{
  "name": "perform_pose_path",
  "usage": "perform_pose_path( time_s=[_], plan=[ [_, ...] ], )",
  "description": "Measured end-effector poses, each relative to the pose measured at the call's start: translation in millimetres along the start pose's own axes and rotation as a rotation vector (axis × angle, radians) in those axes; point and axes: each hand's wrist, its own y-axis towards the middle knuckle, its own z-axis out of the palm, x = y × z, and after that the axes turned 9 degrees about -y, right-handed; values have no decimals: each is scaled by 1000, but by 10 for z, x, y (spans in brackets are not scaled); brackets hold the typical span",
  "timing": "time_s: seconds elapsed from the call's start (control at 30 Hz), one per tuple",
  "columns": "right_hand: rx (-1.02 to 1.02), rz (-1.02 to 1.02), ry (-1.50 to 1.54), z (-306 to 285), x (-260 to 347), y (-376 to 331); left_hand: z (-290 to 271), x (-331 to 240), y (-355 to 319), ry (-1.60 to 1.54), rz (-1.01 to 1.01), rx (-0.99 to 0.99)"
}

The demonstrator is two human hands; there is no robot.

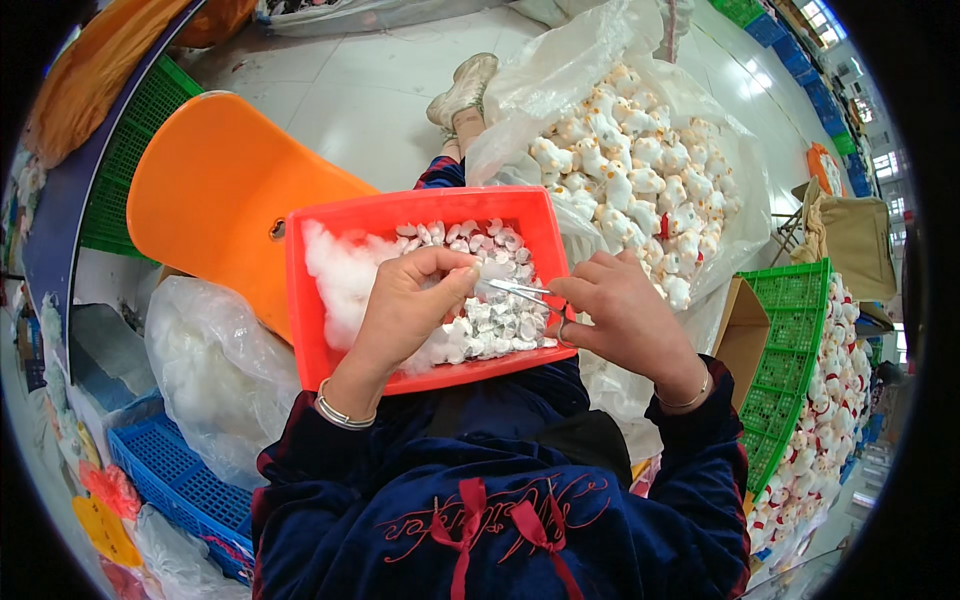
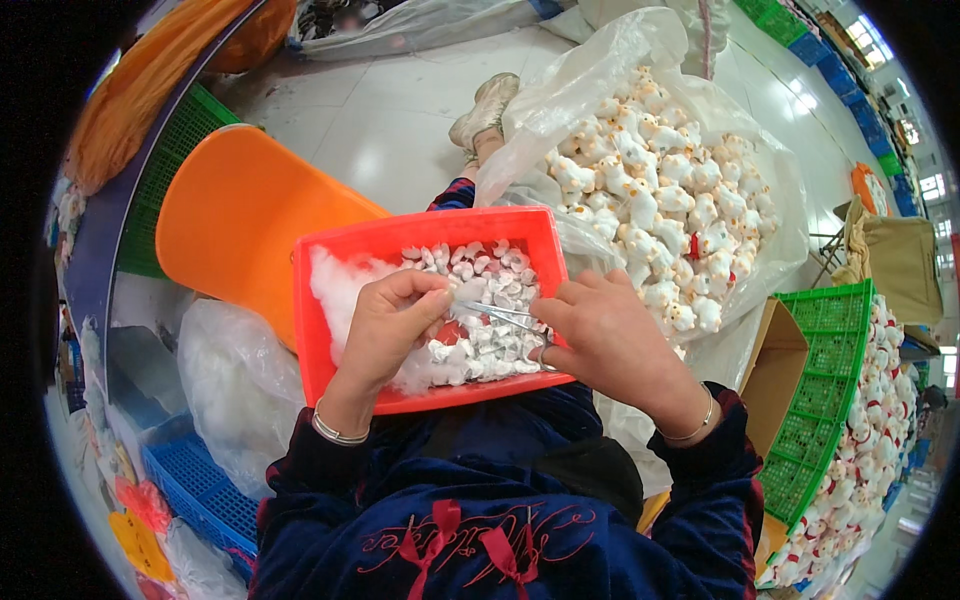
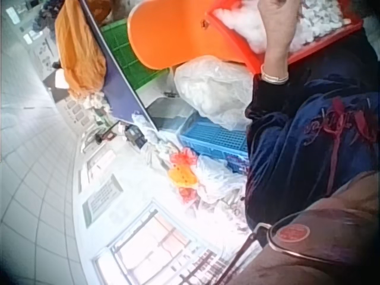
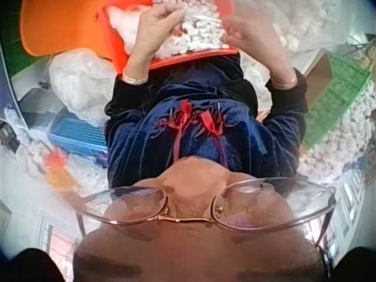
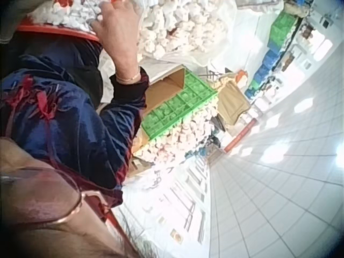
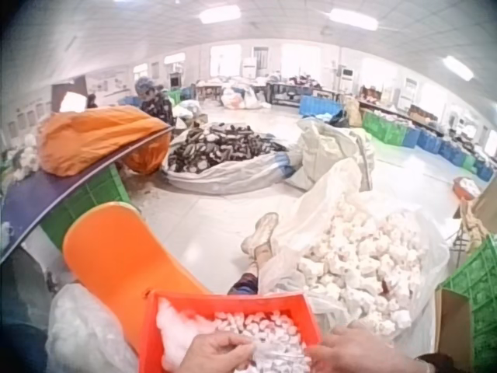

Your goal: The person sits on the floor and repeatedly stuffs white cotton into small white plush toys using a pair of scissors to push the cotton inside. The person handles each toy one at a time from a red tray and places the stuffed toys into a nearby bag.

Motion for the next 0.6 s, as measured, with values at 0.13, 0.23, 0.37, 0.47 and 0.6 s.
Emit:
perform_pose_path(
  time_s=[0.13, 0.23, 0.37, 0.47, 0.6],
  plan=[
    [-98, 22, 150, -50, -125, -80, -64, 27, -10, 84, 72, -42],
    [-168, 39, 218, -132, -146, -82, -85, 18, -2, 173, 158, -39],
    [-113, 25, 99, -51, -94, -41, -2, -20, -43, 221, 164, -2],
    [-25, 60, 89, -46, -70, -52, -3, -51, -61, 251, 153, 4],
    [-22, 28, 95, -37, -82, -58, -15, -43, -64, 248, 179, 4]
  ],
)
